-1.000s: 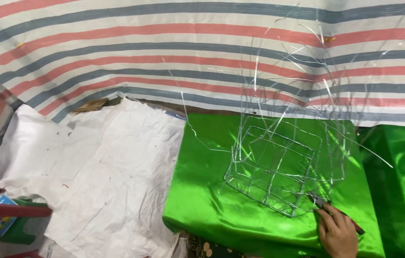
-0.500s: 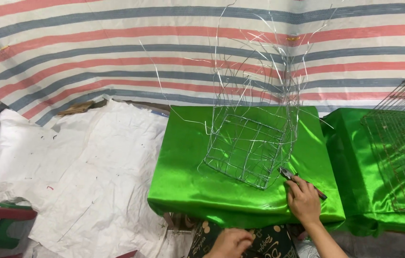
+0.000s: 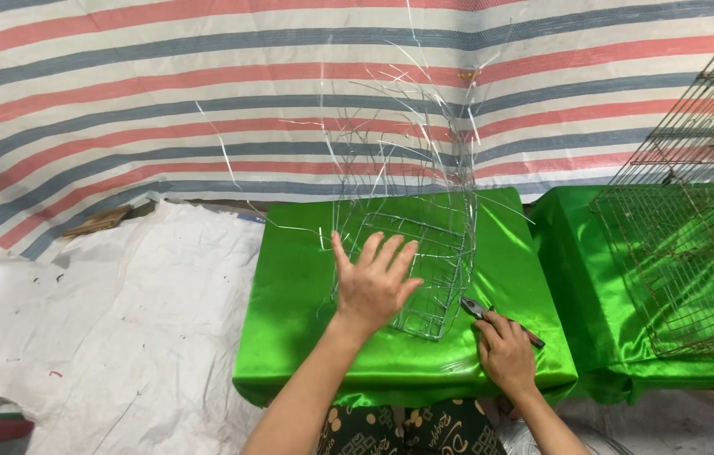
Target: Assembling a wire bird cage by bending and connecting metal wires using pliers.
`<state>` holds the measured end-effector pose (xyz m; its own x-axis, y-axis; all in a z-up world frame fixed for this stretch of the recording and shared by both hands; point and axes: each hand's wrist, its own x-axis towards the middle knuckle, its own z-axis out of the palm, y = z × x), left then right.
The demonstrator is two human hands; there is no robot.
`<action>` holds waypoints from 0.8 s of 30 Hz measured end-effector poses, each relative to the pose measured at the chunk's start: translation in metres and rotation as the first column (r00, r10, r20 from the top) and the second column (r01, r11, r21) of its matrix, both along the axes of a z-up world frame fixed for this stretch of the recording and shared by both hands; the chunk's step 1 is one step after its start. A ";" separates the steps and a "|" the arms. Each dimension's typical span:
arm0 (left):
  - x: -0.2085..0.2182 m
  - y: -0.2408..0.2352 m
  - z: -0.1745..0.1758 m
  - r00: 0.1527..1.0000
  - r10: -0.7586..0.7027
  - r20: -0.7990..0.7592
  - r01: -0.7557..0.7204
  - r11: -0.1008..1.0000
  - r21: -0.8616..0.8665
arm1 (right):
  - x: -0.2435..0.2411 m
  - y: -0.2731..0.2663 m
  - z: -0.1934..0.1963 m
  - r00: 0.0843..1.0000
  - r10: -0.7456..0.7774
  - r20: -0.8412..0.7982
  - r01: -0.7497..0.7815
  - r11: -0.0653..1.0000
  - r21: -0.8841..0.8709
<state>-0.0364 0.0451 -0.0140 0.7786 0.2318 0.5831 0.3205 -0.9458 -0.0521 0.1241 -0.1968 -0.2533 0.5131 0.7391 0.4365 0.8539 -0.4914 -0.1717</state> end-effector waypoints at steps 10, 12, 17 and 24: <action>0.018 0.012 -0.039 0.968 -0.120 0.218 0.139 0.988 -0.072 | 0.003 -0.001 -0.001 1.000 0.010 -0.003 -0.010 1.000 -0.004; 0.017 0.013 -0.044 0.971 -0.122 0.207 0.145 0.984 -0.100 | 0.002 -0.001 -0.001 1.000 0.011 -0.016 -0.011 1.000 0.003; 0.015 0.019 -0.050 0.922 -0.228 0.312 0.270 0.958 -0.099 | 0.002 -0.001 -0.004 0.998 0.017 -0.053 -0.015 0.999 0.031; 0.012 0.024 -0.059 0.899 -0.279 0.337 0.347 0.924 -0.159 | -0.045 0.050 0.130 0.967 0.215 0.134 -0.253 0.798 0.546</action>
<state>-0.0244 0.0687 -0.0728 0.6243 0.1485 0.7669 -0.0257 -0.9773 0.2102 0.0795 -0.1464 -0.1231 0.3135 0.4550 0.8335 0.9487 -0.1122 -0.2956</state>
